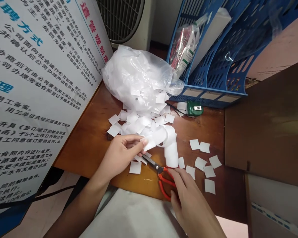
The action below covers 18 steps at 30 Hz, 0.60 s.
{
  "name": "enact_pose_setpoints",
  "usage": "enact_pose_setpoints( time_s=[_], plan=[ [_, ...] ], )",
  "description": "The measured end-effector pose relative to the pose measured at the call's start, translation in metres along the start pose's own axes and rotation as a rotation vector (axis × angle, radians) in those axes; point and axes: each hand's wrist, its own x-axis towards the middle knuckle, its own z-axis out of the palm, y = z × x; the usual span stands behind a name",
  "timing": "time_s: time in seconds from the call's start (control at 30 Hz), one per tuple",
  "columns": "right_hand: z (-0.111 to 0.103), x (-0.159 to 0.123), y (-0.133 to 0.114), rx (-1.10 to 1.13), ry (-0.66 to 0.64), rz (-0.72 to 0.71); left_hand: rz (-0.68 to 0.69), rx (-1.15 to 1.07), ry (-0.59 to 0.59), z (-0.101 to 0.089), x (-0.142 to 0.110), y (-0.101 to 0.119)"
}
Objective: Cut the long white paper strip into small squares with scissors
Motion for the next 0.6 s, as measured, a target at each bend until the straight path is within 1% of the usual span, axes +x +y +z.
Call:
enact_pose_setpoints(
  time_s=[0.07,0.17,0.33,0.4,0.47,0.6],
  plan=[
    [0.009,0.003,-0.003,-0.028,0.029,0.058,0.006,0.015,0.002,0.0,0.002,0.001],
    [0.014,0.012,-0.009,-0.057,0.07,0.111,0.003,0.012,0.004,-0.002,0.003,0.004],
    [0.017,0.021,-0.008,-0.132,0.146,0.101,0.021,-0.027,-0.002,-0.007,0.006,0.009],
    [0.016,0.019,-0.003,-0.113,0.173,0.117,0.022,-0.043,-0.014,-0.009,0.009,0.008],
    [0.012,0.014,0.003,0.011,0.141,0.166,0.018,-0.073,-0.03,-0.011,0.011,0.006],
    [-0.003,-0.003,0.018,0.554,-0.057,0.291,-0.001,-0.117,-0.043,-0.013,0.012,0.005]
  ],
)
